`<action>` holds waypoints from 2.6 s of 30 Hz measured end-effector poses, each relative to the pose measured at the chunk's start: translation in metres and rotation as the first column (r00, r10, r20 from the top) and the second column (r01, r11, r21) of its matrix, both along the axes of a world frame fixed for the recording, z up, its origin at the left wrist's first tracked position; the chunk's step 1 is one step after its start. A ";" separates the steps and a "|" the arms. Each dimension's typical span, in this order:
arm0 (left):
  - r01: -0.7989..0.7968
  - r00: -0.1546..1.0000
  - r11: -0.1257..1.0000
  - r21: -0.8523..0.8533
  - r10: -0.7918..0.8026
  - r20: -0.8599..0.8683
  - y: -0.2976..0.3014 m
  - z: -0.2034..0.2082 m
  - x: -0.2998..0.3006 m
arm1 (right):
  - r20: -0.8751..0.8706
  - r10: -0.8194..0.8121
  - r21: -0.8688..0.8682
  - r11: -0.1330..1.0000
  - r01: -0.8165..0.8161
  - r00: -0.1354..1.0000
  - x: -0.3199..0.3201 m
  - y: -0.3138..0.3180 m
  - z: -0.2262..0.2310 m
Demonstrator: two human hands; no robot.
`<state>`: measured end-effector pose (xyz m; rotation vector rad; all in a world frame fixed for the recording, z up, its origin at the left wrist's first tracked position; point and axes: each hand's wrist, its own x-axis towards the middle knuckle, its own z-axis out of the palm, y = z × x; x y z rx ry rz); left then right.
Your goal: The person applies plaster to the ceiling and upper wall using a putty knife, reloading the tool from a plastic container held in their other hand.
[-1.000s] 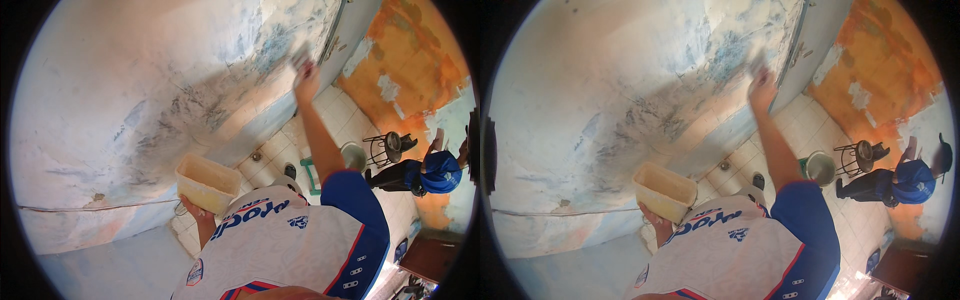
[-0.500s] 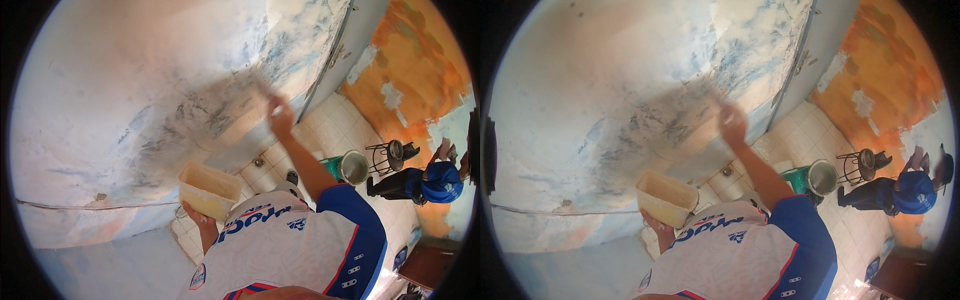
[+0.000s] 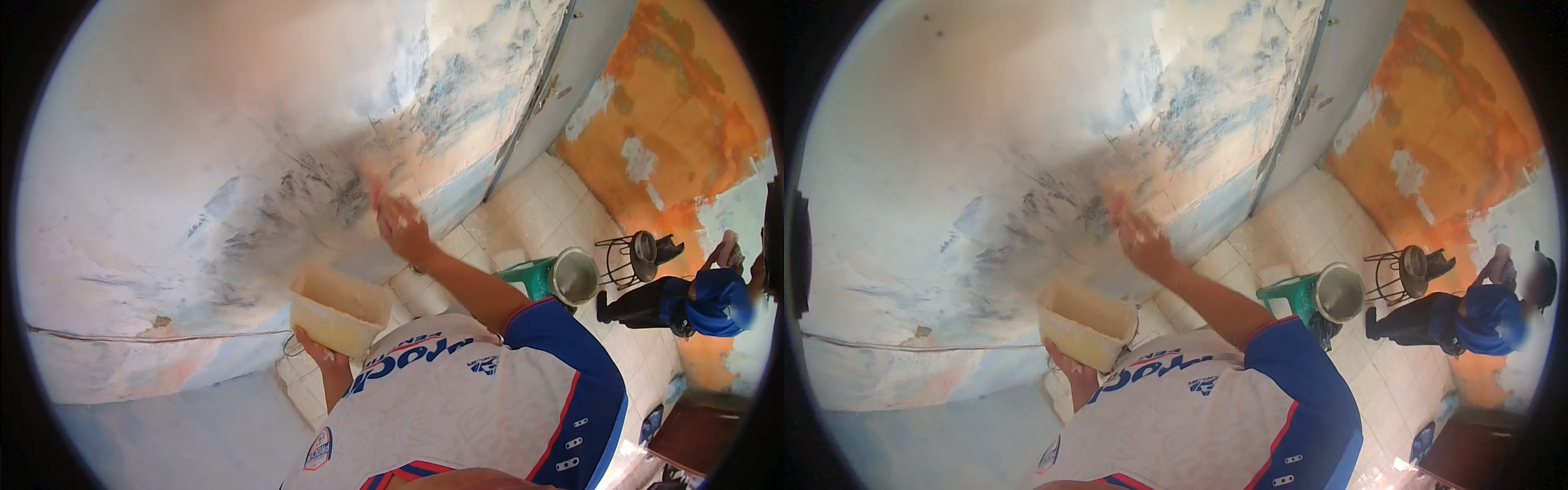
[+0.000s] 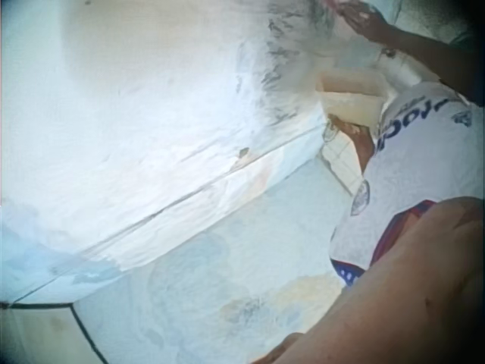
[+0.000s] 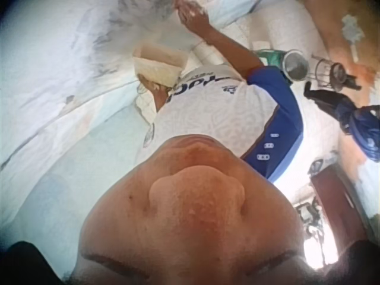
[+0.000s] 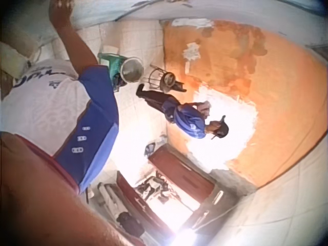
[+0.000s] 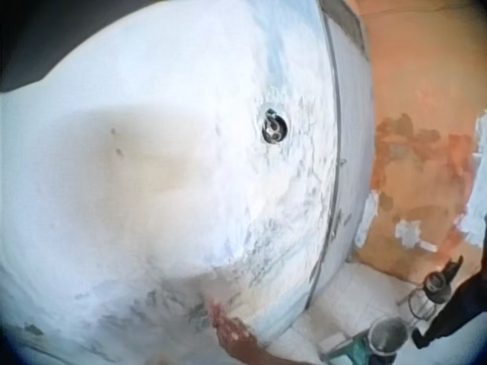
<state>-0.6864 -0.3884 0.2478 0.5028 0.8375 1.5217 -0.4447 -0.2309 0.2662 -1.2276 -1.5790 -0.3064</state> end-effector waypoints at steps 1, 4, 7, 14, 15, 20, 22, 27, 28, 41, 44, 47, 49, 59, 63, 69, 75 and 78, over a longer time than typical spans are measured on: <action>0.003 1.000 1.000 -0.004 -0.003 -0.002 0.000 0.001 0.000 | -0.019 0.002 0.008 1.000 -0.002 1.000 0.002 -0.007 -0.003; 0.031 0.978 0.999 0.011 -0.032 0.206 0.008 -0.035 -0.019 | -0.164 -0.057 0.073 0.995 0.070 0.985 0.043 -0.014 -0.002; 0.043 0.969 0.999 0.014 -0.045 0.242 0.007 -0.040 -0.011 | -0.382 -0.409 -0.001 0.897 0.443 0.828 0.157 0.031 0.062; 0.062 0.968 0.998 0.007 -0.062 0.244 0.006 -0.050 0.007 | 0.020 -0.624 0.399 0.722 0.566 0.781 0.145 0.107 0.077; 0.049 0.973 0.999 -0.007 -0.046 0.227 0.005 -0.037 0.018 | 0.113 -0.590 0.343 0.778 0.526 0.799 0.105 0.105 0.043; -0.036 0.968 0.999 0.037 0.025 0.250 0.011 -0.045 0.038 | 0.069 0.046 0.111 0.992 -0.054 0.997 0.039 -0.002 0.047; -0.042 0.968 0.995 0.095 0.017 0.249 0.011 -0.044 0.054 | 0.115 0.049 0.124 0.990 -0.063 0.992 0.084 -0.015 0.049; -0.080 0.980 0.994 0.075 0.065 0.189 0.013 -0.030 0.101 | -0.313 -0.307 0.131 0.923 0.361 0.899 0.228 0.032 0.109; -0.064 0.958 0.994 0.086 0.037 0.284 0.017 -0.035 0.108 | -0.322 -0.299 0.191 0.909 0.371 0.898 0.254 0.051 0.109; -0.311 0.940 0.950 0.030 0.303 0.159 -0.015 0.001 0.228 | 0.035 0.348 -0.029 0.937 -0.347 0.937 0.177 0.004 0.092; -0.330 0.937 0.943 0.042 0.333 -0.105 -0.005 -0.010 0.257 | -0.326 0.142 0.060 0.990 -0.129 0.935 0.281 0.039 0.099; -0.403 0.908 0.915 0.022 0.403 -0.113 -0.011 -0.015 0.276 | -0.441 -0.131 0.092 0.977 0.191 0.888 0.346 0.059 0.127; -0.380 0.925 0.925 -0.009 0.380 -0.022 -0.010 -0.023 0.280 | -0.366 -0.139 0.094 0.978 0.185 0.920 0.370 0.087 0.102; -0.374 0.915 0.925 -0.071 0.380 0.133 0.000 -0.028 0.256 | 0.079 0.445 0.020 0.894 -0.448 0.892 0.186 0.024 0.022; -0.295 0.939 0.955 0.035 0.282 0.197 0.005 -0.032 0.235 | -0.025 0.208 0.128 0.971 -0.203 0.978 0.263 0.032 0.026; -0.285 0.953 0.955 -0.078 0.291 0.083 -0.013 -0.018 0.207 | -0.395 -0.237 0.190 0.924 0.331 0.888 0.340 0.094 0.085; -0.222 0.970 0.975 -0.001 0.221 0.099 -0.009 -0.013 0.144 | -0.002 -0.039 0.279 0.960 0.038 0.999 0.132 0.078 0.040; -0.205 0.968 0.979 -0.023 0.206 0.145 -0.013 -0.027 0.103 | 0.019 0.196 0.069 0.978 -0.197 0.980 0.066 0.022 0.029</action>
